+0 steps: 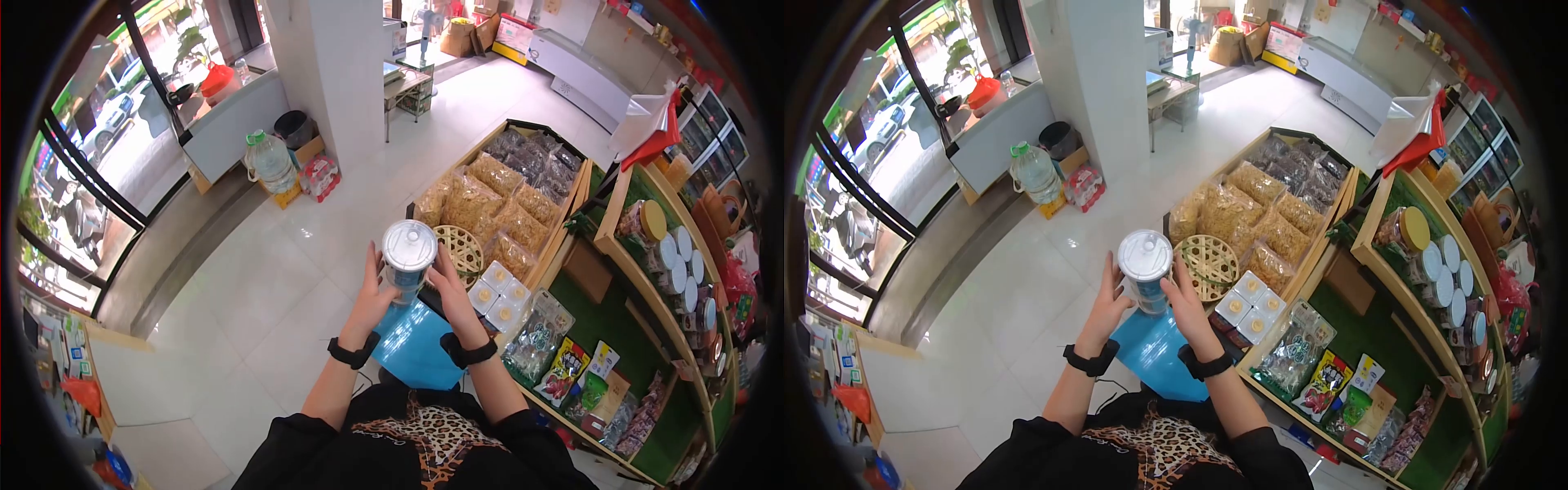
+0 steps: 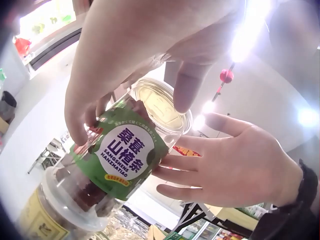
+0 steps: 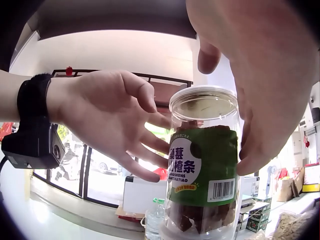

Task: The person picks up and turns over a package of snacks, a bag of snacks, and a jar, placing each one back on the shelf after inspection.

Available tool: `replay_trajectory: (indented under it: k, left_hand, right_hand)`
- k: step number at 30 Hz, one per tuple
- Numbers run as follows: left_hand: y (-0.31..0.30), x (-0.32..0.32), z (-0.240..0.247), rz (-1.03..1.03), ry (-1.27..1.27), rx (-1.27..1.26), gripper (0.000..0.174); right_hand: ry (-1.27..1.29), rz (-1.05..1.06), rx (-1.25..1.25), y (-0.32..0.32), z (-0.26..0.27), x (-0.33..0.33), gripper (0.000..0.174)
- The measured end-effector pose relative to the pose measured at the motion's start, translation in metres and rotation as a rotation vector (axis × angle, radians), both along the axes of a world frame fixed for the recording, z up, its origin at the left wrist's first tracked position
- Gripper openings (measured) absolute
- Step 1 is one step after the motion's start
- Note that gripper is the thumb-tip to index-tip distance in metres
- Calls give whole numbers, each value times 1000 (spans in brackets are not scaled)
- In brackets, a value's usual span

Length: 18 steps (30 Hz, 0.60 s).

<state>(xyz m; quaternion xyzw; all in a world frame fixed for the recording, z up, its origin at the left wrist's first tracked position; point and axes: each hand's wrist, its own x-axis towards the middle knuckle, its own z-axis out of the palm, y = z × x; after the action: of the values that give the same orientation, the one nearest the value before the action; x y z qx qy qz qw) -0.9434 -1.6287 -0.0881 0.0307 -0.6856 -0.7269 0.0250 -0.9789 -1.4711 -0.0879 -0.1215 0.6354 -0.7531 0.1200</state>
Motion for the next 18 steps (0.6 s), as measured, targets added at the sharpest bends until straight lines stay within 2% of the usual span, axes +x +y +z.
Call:
replay_trajectory:
  k: [2,4,5,7,8,11,12,14,16,18]
  left_hand:
    - [-2,6,-1,17,-16,-31,86]
    - [-5,14,-2,109,24,175,78]
    - [-8,19,-3,88,33,162,78]
    - [-12,29,-6,241,82,278,66]
    - [-12,33,-8,219,89,273,66]
    - [-4,42,-16,428,29,286,51]
    - [1,45,-24,412,23,290,51]
    - [12,52,-49,370,-160,351,47]
    - [30,59,-71,308,-258,372,52]
    - [45,66,-84,123,-441,297,60]
  right_hand:
    - [-58,-37,-6,6,0,4,58]
    - [-136,-135,46,26,10,15,59]
    - [-132,-165,83,37,7,19,61]
    - [-204,-260,80,61,1,29,59]
    - [-257,-321,79,72,1,37,57]
    - [-326,-444,72,99,-12,61,54]
    - [-329,-461,75,102,-16,67,54]
    - [-376,-528,78,106,-25,79,52]
    - [-383,-557,97,110,-31,90,52]
    - [-375,-512,116,112,-29,101,54]
